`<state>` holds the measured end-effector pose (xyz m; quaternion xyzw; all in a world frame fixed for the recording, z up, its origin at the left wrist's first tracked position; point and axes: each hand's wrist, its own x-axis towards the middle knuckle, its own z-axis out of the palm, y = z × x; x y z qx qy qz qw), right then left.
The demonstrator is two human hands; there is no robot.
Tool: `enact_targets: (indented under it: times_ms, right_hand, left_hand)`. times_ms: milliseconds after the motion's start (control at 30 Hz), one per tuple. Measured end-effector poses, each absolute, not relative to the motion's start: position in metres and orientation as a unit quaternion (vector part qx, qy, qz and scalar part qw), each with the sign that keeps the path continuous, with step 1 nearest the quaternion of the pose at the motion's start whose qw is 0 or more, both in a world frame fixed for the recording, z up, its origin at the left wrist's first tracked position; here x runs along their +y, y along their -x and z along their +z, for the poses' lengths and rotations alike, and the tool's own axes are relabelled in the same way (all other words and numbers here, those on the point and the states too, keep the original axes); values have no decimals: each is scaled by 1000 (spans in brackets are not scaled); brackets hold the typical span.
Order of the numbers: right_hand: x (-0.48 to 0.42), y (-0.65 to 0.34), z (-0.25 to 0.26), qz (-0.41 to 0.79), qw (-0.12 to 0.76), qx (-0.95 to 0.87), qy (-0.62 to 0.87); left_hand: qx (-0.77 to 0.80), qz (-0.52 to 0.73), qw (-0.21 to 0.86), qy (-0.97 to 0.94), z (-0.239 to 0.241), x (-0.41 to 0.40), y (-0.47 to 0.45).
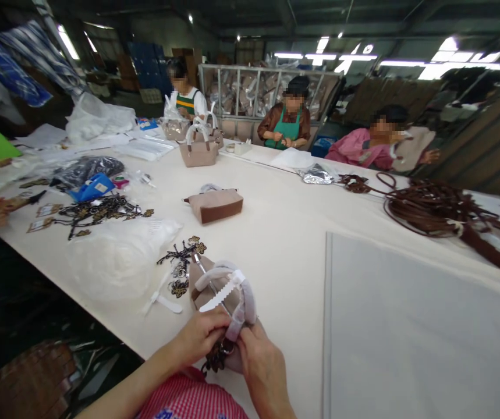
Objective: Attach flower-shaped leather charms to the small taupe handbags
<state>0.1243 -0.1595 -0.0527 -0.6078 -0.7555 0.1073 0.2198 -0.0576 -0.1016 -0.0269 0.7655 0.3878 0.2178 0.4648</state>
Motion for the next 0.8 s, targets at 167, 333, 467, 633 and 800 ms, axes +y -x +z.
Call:
enact_targets:
  times_ms: [167, 333, 467, 633, 800]
  right_hand:
    - [-160, -127, -56, 187, 246, -740, 597]
    - [-165, -131, -51, 236, 311, -728, 563]
    - [-169, -132, -47, 207, 348, -750, 523]
    - [-182, -152, -50, 145, 313, -774, 531]
    - [-207, -176, -59, 116, 240, -800, 538]
  left_hand:
    - [458, 210, 427, -751, -30, -111, 55]
    - [519, 190, 434, -711, -28, -116, 63]
    - [551, 191, 444, -680, -27, -118, 63]
    - [506, 156, 382, -757, -20, -129, 64]
    - [456, 68, 304, -834, -27, -138, 60]
